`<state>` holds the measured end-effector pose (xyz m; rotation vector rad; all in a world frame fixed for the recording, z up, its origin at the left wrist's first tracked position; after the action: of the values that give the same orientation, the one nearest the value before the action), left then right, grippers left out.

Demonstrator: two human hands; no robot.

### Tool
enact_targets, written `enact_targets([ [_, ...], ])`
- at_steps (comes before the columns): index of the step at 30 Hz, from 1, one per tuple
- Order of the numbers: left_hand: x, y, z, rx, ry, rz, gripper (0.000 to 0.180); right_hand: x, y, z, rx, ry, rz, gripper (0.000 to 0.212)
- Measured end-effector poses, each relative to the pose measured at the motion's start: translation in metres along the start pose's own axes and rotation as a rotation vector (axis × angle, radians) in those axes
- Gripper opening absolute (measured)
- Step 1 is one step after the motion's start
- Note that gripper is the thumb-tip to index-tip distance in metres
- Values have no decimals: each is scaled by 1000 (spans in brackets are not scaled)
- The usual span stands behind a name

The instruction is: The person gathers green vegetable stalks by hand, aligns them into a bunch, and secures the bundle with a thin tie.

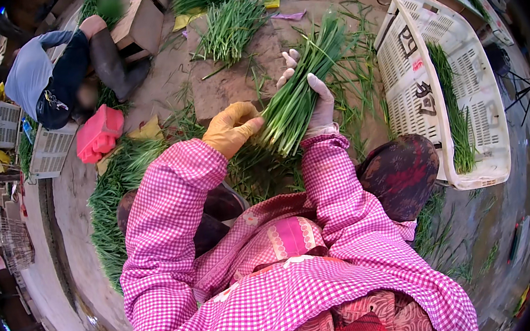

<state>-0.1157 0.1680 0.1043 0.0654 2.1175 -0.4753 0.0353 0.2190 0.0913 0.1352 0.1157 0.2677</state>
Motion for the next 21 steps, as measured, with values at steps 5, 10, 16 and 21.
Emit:
enact_targets([
  [5,-16,-6,6,79,-89,146,23,21,1,-3,24,131,-24,61],
  [10,-29,2,-21,-112,-140,222,62,17,-4,2,24,113,12,59],
  [16,16,26,33,68,-219,246,115,-7,-6,6,-50,-77,1,60],
  [21,20,-3,88,84,-611,-211,68,-12,-13,-1,-66,-318,43,57],
])
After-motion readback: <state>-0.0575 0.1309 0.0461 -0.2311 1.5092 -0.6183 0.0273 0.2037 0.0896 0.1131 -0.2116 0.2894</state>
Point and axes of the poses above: each hand's wrist, its own y-axis towards the middle knuckle, its own z-axis out of the palm, x = y × z, the point moved 7 cm from there along y, towards the middle knuckle, and after that the axes turned 11 degrees about y, right-handed, at the moved point
